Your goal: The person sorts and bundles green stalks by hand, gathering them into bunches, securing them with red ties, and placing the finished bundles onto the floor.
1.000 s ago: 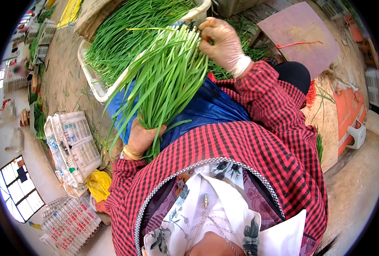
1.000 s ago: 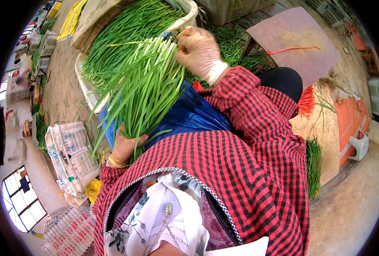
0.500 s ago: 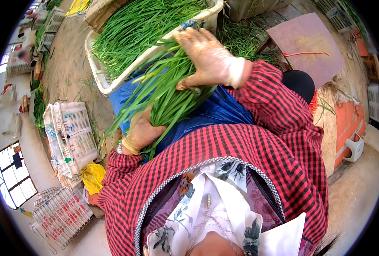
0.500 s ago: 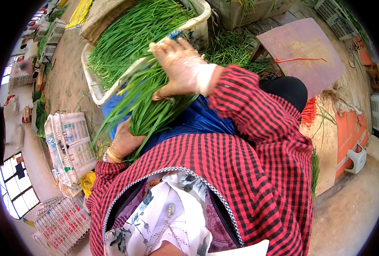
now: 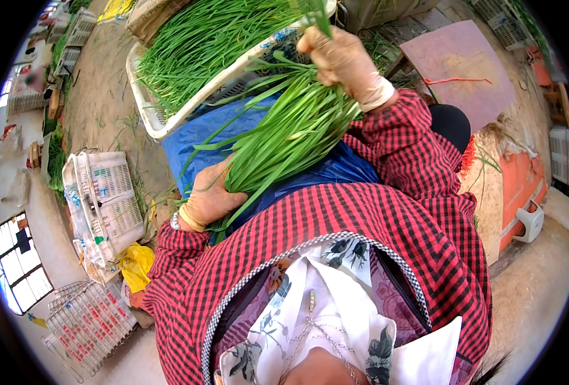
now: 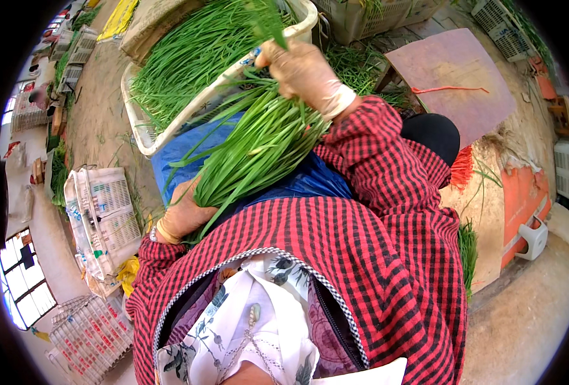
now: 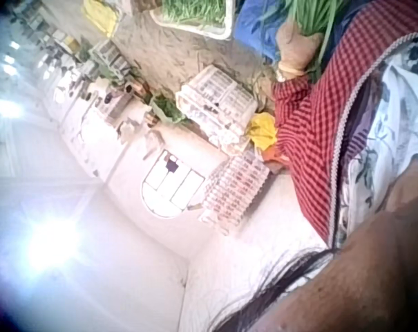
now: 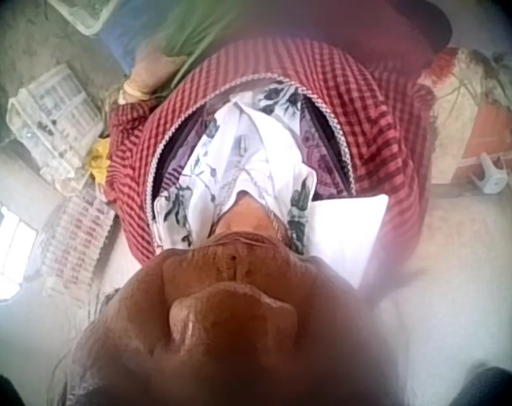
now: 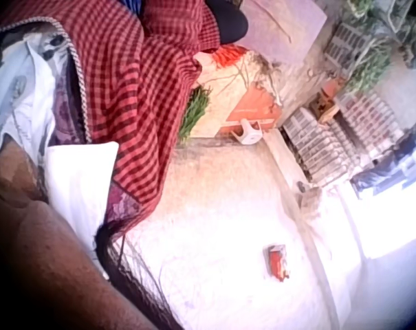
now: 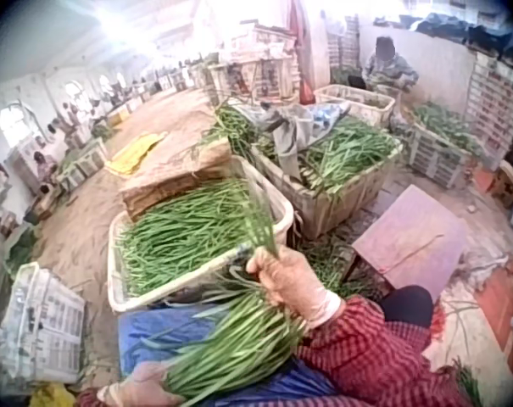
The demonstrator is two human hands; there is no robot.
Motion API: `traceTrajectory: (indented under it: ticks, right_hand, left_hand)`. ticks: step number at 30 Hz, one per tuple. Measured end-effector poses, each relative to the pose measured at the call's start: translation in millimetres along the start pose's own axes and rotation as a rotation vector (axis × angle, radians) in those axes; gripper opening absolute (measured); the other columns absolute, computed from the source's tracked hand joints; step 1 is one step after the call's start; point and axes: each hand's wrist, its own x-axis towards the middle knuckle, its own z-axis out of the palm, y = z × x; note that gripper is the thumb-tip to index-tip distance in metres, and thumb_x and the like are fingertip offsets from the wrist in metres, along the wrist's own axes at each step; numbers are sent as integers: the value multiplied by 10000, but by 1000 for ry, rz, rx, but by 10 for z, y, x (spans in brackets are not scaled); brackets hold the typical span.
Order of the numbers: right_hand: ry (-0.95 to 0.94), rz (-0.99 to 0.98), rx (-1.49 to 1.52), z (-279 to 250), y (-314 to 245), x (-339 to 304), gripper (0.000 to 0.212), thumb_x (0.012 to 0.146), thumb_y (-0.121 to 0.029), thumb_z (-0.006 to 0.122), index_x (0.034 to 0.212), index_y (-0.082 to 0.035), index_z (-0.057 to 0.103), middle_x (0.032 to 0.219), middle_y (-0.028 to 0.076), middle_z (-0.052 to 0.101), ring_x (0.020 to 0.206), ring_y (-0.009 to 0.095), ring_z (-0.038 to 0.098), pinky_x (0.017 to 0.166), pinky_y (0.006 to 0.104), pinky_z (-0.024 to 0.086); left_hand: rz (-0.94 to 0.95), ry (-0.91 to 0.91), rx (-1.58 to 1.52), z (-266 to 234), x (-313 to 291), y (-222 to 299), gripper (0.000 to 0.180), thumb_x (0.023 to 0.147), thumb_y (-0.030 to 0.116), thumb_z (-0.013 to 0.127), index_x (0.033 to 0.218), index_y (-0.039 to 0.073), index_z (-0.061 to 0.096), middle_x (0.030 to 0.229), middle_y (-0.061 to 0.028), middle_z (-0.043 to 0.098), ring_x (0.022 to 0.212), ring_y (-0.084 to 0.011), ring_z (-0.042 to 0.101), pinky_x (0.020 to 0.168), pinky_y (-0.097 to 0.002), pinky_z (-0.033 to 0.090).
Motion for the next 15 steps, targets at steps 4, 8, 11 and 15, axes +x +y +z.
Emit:
traceTrajectory:
  ticks: [4, 8, 11, 15]
  right_hand:
    - [133, -109, 4, -490, -261, -3, 269, 1007, -320, 550, 899, -95, 649, 565, -78, 404, 436, 64, 357, 412, 246, 315]
    - [101, 87, -989, -1067, -183, 15, 474, 916, -479, 614, 1118, -51, 647, 900, 105, 639, 832, 249, 620, 771, 358, 499]
    - [4, -371, -1437, -957, 54, -47, 953, 765, -670, 675, 1321, 75, 468, 1290, 297, 552, 1202, 383, 551, 1021, 419, 422]
    - [-272, -320, -1442, -8, -221, 119, 937, 756, -650, 682, 1273, 102, 468, 1209, 305, 599, 1139, 405, 591, 985, 437, 443]
  left_hand:
    - [15, 161, 42, -48, -122, -84, 694, 686, 124, 752, 1338, 30, 535, 1178, -164, 661, 1078, -278, 643, 939, -358, 486]
    - [56, 238, 211, -183, -197, -142, 753, 650, 134, 737, 1361, 36, 512, 1181, -196, 652, 1071, -349, 643, 925, -379, 502]
    - [130, 301, 351, -201, -148, -81, 694, 672, 129, 714, 1342, 88, 539, 1146, -168, 663, 1018, -370, 647, 864, -405, 526]
    - [63, 263, 700, -196, -100, 79, 603, 730, 122, 683, 1314, 203, 554, 972, -86, 668, 849, -330, 660, 704, -424, 531]
